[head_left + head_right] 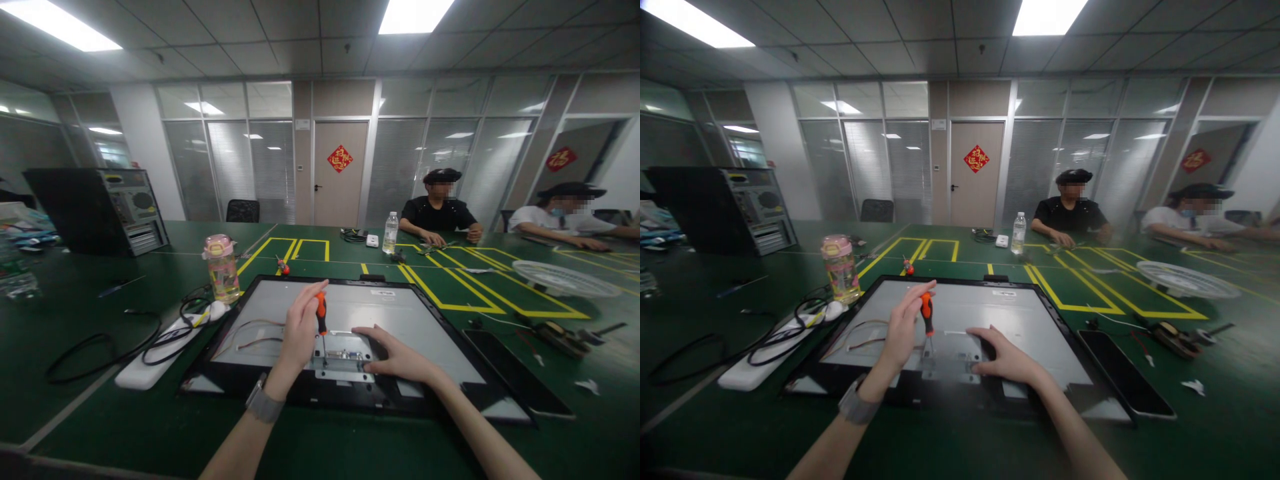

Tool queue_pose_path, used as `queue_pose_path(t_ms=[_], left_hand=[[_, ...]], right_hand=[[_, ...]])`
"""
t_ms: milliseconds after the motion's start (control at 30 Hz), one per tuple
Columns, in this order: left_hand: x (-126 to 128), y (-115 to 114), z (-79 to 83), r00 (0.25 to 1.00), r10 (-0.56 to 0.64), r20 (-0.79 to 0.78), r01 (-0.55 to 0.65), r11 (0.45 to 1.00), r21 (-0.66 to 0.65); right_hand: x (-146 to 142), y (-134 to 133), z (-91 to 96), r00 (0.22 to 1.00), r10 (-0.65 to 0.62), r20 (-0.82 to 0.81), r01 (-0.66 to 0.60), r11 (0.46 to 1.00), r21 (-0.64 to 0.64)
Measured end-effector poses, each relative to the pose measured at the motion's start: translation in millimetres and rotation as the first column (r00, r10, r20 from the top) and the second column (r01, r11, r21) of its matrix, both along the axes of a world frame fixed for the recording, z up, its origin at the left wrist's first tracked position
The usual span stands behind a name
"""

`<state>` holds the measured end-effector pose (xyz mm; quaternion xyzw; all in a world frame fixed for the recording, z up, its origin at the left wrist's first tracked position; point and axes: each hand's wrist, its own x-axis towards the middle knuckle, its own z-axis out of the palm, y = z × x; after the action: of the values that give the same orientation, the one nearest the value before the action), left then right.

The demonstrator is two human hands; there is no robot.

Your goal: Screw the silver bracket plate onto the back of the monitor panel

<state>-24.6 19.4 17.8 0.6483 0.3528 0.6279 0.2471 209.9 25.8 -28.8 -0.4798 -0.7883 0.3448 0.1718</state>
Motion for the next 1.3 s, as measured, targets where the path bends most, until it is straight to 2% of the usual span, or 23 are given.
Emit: queue_pose_path(t_ms=[67,133,333,500,533,667,700,800,867,933,1033,1100,1200,1300], left_hand=[[0.7,0.4,0.5,0.993,-0.105,0.054,0.109,0.992,-0.066],[1.7,1.2,0.1,0.986,-0.147,0.072,0.153,0.985,-0.084],[0.9,1.5,-0.1,0.999,0.045,0.015,-0.046,0.998,0.049],[1.8,-0.8,1.0,0.991,-0.130,0.045,0.132,0.990,-0.052],[2.4,-1.3,0.7,0.992,-0.120,0.029,0.121,0.991,-0.050],[2.8,-3.2,-1.0,0.994,0.062,-0.090,-0.056,0.996,0.067],[2.3,-3.4,-1.3,0.992,0.073,-0.104,-0.064,0.994,0.088],[1.7,-3.1,-2.1,0.993,0.009,-0.118,0.002,0.996,0.088],[2.5,-2.5,-2.6,0.990,0.021,-0.140,-0.009,0.997,0.081],[3.7,-2.6,-3.0,0.971,0.132,-0.198,-0.110,0.987,0.118],[4.1,-5.3,-2.6,0.918,0.304,-0.256,-0.251,0.943,0.220],[3.2,-7.9,-1.6,0.917,0.303,-0.258,-0.244,0.940,0.236],[1.8,-10.1,0.3,0.940,0.217,-0.264,-0.168,0.966,0.197],[1.1,-8.7,0.5,0.923,0.251,-0.292,-0.200,0.960,0.194]], right_hand=[[0.4,0.6,-0.8,1.000,0.002,-0.002,-0.002,1.000,0.001],[0.6,1.0,-1.6,1.000,0.005,-0.006,-0.005,1.000,0.011],[-0.5,0.2,-0.3,1.000,0.003,-0.007,-0.003,1.000,0.009],[-1.9,-1.0,2.7,1.000,-0.006,0.017,0.006,1.000,-0.006],[-1.8,-0.9,2.5,1.000,-0.004,0.013,0.004,1.000,-0.004],[-0.8,0.5,0.1,1.000,0.007,-0.012,-0.007,1.000,0.016],[-0.6,0.7,-0.3,1.000,0.006,-0.014,-0.006,1.000,0.015],[-0.8,0.3,0.0,1.000,0.007,-0.016,-0.007,1.000,0.018],[-1.3,-0.5,1.0,1.000,0.005,-0.016,-0.005,1.000,0.017],[-1.7,-1.1,1.8,1.000,0.001,-0.016,-0.001,1.000,0.013],[-1.4,-0.7,1.4,1.000,0.000,-0.027,0.001,1.000,0.014],[-0.8,0.2,0.1,0.999,0.004,-0.034,-0.003,1.000,0.019],[0.1,1.3,-2.1,0.999,0.011,-0.038,-0.010,1.000,0.029],[0.1,1.4,-2.8,0.999,0.003,-0.037,-0.003,1.000,0.025]])
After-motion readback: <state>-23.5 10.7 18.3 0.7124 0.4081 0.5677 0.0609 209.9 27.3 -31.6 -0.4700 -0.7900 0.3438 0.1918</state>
